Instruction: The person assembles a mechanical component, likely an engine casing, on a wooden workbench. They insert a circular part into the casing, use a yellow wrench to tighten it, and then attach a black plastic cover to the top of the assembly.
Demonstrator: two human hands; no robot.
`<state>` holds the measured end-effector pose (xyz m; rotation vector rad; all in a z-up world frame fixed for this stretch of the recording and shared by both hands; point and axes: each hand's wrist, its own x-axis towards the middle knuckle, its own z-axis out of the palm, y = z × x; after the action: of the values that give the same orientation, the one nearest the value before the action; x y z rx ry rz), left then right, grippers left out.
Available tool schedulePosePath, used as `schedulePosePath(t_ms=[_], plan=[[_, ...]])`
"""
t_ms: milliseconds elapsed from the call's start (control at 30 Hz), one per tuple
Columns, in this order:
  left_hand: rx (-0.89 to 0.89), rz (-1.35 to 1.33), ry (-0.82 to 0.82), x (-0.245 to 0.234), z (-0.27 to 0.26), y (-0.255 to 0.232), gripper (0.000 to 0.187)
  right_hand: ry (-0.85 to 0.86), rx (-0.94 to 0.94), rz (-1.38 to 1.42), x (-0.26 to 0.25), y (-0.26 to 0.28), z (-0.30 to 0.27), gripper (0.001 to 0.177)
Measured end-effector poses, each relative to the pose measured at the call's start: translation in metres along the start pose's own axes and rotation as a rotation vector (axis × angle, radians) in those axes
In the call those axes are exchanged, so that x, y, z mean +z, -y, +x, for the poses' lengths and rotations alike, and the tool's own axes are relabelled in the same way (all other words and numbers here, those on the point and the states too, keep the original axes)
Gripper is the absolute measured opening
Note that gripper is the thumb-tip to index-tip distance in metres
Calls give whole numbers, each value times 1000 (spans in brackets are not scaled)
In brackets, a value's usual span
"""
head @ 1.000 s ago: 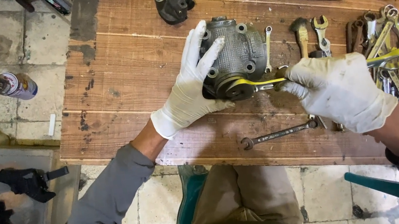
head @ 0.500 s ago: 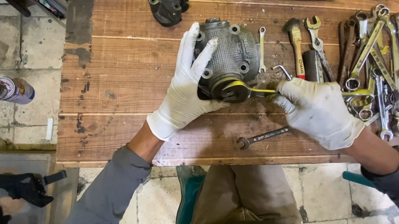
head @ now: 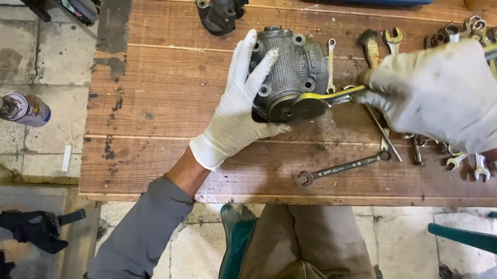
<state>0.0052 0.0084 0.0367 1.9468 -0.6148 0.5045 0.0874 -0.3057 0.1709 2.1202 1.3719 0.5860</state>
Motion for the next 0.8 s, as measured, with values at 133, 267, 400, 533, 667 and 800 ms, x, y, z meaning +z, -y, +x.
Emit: schedulePosePath(t_ms=[133,267,400,533,667,800], plan=[[-14,49,-5,1,0,4,103,-34,-48,72,-22,-14,34,22],[-7,76,-8,2,0,6,107,75,-79,101,-43,-22,62,26],[-19,94,6,5,0,12,107,95,-237,138,-63,-25,89,28],[-18,92,0,5,0,11,110,351,-260,9,-90,-20,119,30],[10,142,-12,9,0,18,114,478,-293,-22,-113,-13,146,28],[19,103,-20,8,-1,16,106,207,-258,0,-77,-14,143,14]])
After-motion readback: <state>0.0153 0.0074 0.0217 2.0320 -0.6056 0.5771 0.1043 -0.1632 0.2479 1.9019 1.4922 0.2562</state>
